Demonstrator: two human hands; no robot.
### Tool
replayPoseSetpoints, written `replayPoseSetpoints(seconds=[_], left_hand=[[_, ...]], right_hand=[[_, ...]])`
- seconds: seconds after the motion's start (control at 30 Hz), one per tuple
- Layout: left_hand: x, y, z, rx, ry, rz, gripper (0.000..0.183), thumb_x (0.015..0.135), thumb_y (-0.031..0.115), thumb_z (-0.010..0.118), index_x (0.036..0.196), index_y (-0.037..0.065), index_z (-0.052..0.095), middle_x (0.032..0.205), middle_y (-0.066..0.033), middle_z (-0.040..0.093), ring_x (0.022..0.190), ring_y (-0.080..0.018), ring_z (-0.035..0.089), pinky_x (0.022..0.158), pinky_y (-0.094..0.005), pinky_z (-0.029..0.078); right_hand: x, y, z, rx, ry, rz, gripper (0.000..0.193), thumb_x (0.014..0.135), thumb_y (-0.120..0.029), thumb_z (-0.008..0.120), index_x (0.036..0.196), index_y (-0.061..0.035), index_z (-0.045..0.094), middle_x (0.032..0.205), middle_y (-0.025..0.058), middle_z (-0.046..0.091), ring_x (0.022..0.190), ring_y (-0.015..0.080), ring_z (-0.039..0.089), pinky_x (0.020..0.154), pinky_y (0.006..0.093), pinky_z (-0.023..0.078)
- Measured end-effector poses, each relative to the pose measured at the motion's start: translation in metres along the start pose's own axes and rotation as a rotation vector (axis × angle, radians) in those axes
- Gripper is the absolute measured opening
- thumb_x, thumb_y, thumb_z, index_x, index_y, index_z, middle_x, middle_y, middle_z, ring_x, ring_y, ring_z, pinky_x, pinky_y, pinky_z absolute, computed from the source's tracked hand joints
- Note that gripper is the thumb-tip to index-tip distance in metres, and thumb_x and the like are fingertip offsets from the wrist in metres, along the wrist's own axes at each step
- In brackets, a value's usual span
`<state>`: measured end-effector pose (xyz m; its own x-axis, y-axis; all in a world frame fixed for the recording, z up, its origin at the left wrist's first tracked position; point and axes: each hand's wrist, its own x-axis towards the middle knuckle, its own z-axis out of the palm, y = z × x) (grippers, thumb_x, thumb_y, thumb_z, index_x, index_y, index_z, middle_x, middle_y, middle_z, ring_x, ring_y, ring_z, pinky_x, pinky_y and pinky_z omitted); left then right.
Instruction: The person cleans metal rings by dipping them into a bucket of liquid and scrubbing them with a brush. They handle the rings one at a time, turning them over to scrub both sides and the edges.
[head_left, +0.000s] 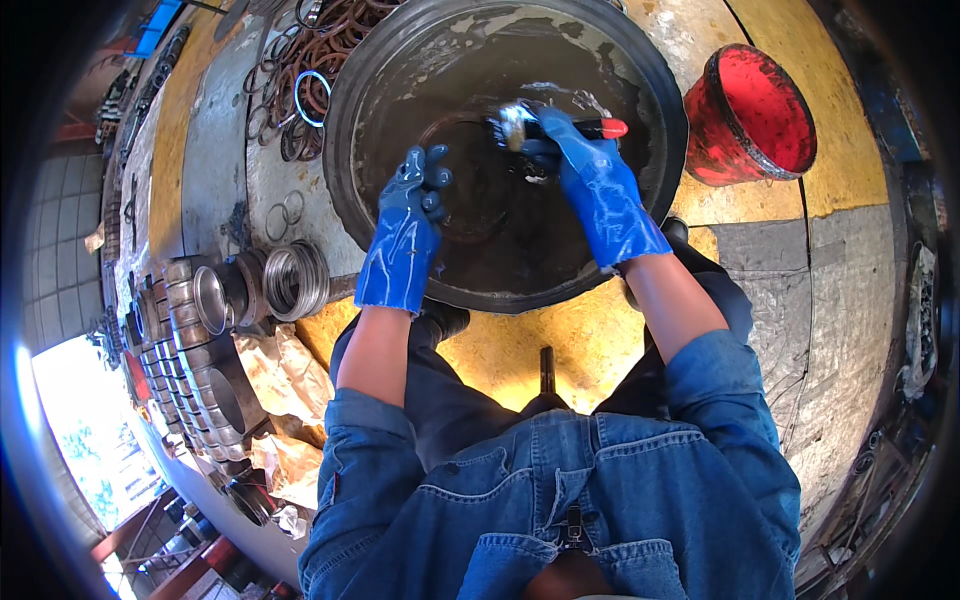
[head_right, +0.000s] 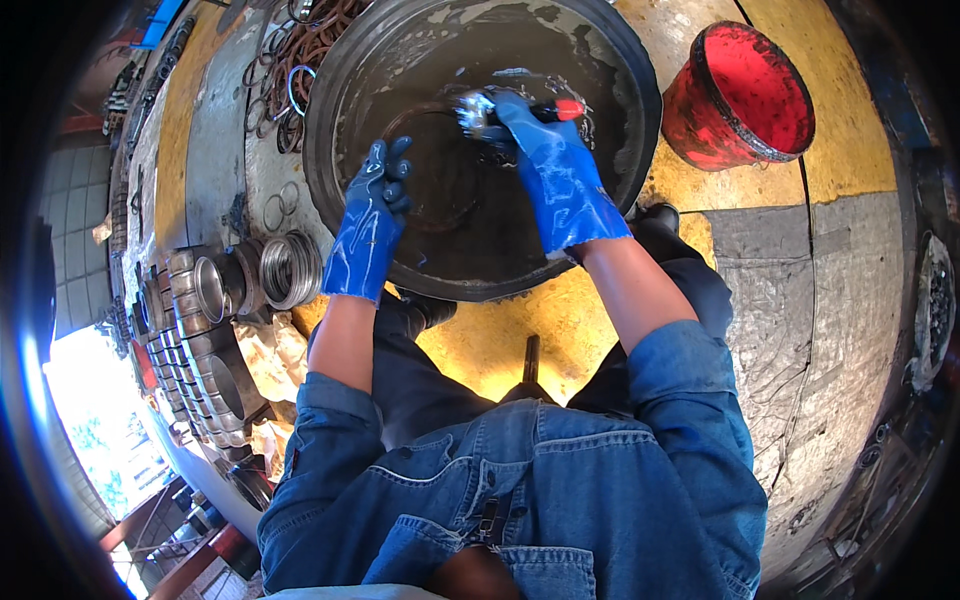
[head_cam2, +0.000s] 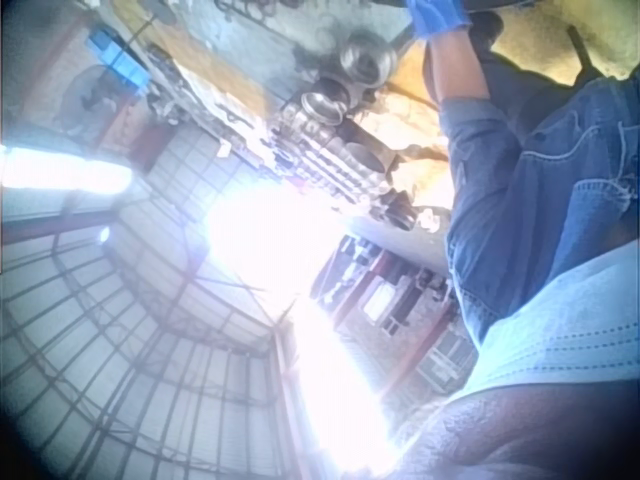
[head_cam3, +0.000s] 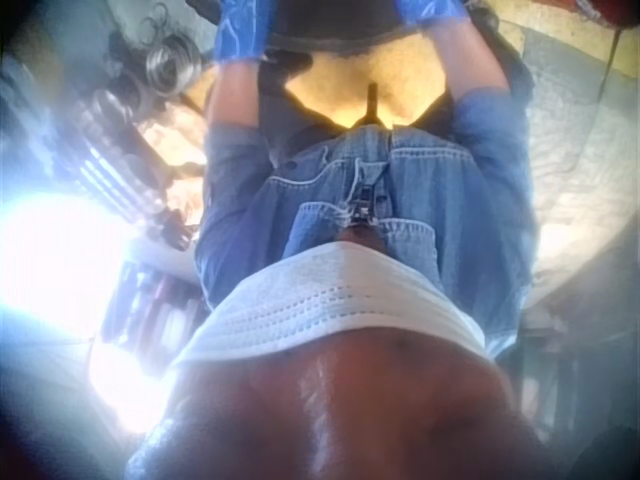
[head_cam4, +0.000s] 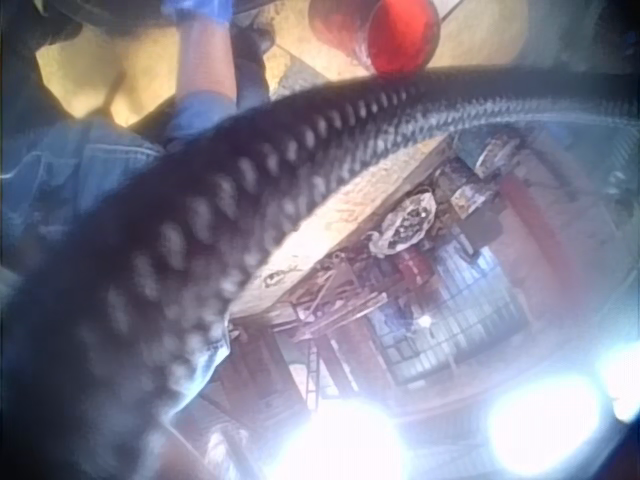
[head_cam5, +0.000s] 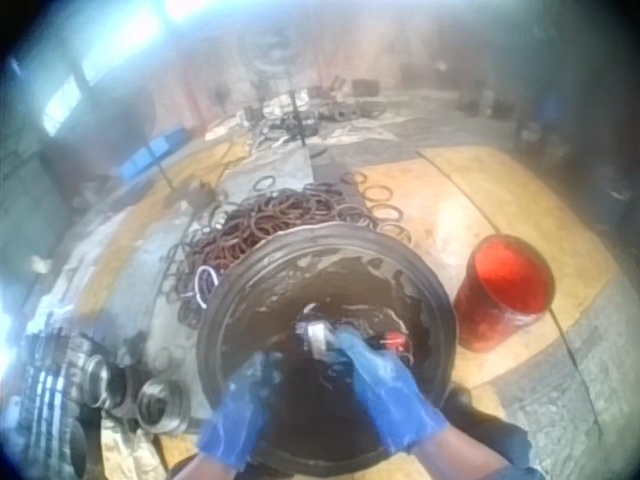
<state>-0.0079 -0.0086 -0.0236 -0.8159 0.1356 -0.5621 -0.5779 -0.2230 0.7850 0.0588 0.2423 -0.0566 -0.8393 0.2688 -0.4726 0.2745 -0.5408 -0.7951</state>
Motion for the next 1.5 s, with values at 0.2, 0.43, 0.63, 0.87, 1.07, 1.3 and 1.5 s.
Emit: replayPoseSetpoints(seconds=[0.2, 0.43, 0.63, 0.87, 1.07, 1.3, 1.5], left_hand=[[-0.002, -0.002, 0.014, 0.078, -0.009, -0.002, 0.042, 0.102, 0.044, 0.060, 0.124, 0.008, 0.067, 0.076, 0.0051, 0.058, 0.050, -0.0024, 0.037, 0.046, -0.0206, 0.030], [-0.007, 0.004, 0.008, 0.081, -0.032, 0.002, 0.042, 0.102, 0.044, 0.060, 0.123, 0.008, 0.068, 0.076, 0.0052, 0.058, 0.050, -0.0023, 0.037, 0.046, -0.0205, 0.030], [-0.011, 0.007, 0.005, 0.093, -0.025, 0.012, 0.041, 0.102, 0.044, 0.060, 0.122, 0.008, 0.068, 0.076, 0.0052, 0.058, 0.051, -0.0022, 0.037, 0.046, -0.0205, 0.030], [-0.017, 0.008, 0.014, 0.154, -0.043, -0.005, 0.041, 0.102, 0.043, 0.061, 0.122, 0.008, 0.068, 0.075, 0.0053, 0.057, 0.051, -0.0022, 0.037, 0.046, -0.0205, 0.030], [-0.020, 0.007, 0.022, 0.231, -0.052, 0.006, 0.041, 0.102, 0.043, 0.061, 0.121, 0.008, 0.069, 0.075, 0.0053, 0.057, 0.051, -0.0021, 0.037, 0.046, -0.0204, 0.030], [-0.016, 0.007, 0.017, 0.261, -0.013, 0.014, 0.039, 0.103, 0.042, 0.061, 0.119, 0.008, 0.070, 0.074, 0.0055, 0.057, 0.052, -0.0018, 0.037, 0.046, -0.0195, 0.030], [-0.025, 0.008, 0.016, 0.221, -0.116, 0.023, 0.037, 0.103, 0.038, 0.061, 0.122, 0.006, 0.069, 0.073, 0.0052, 0.055, 0.051, -0.0018, 0.037, 0.046, -0.0174, 0.029]], right_hand=[[0.009, -0.003, 0.020, 0.209, 0.006, -0.155, 0.027, 0.093, -0.024, 0.069, 0.108, -0.0018, 0.072, 0.091, 0.0063, 0.072, 0.080, 0.0143, 0.067, 0.071, 0.0285, 0.052], [0.001, 0.013, 0.017, -0.049, 0.054, 0.122, 0.026, 0.093, -0.026, 0.068, 0.104, -0.0029, 0.073, 0.089, 0.0061, 0.072, 0.075, 0.0152, 0.069, 0.069, 0.0288, 0.052], [-0.014, -0.004, 0.034, -0.197, -0.268, 0.054, 0.030, 0.094, -0.026, 0.072, 0.109, -0.0006, 0.072, 0.095, 0.0083, 0.074, 0.079, 0.0163, 0.070, 0.071, 0.0281, 0.055], [-0.003, 0.021, 0.034, -0.891, -0.342, 0.008, 0.035, 0.092, -0.040, 0.064, 0.103, -0.0085, 0.075, 0.085, 0.0109, 0.075, 0.079, 0.0239, 0.072, 0.078, 0.0358, 0.055], [0.009, 0.027, 0.025, -1.422, -0.090, -0.739, 0.027, 0.093, -0.030, 0.068, 0.115, -0.0170, 0.073, 0.112, 0.0144, 0.074, 0.086, 0.0336, 0.073, 0.079, 0.0411, 0.059], [-0.003, 0.016, 0.034, -1.452, -0.366, -1.415, 0.059, 0.087, -0.018, 0.067, 0.144, -0.0147, 0.051, 0.144, 0.0153, 0.057, 0.082, 0.0250, 0.075, 0.065, 0.0427, 0.056], [-0.005, 0.006, 0.047, -1.857, -0.151, -0.972, 0.047, 0.087, -0.017, 0.066, 0.134, -0.0192, 0.062, 0.119, 0.0107, 0.070, 0.083, 0.0328, 0.072, 0.069, 0.0482, 0.057]])
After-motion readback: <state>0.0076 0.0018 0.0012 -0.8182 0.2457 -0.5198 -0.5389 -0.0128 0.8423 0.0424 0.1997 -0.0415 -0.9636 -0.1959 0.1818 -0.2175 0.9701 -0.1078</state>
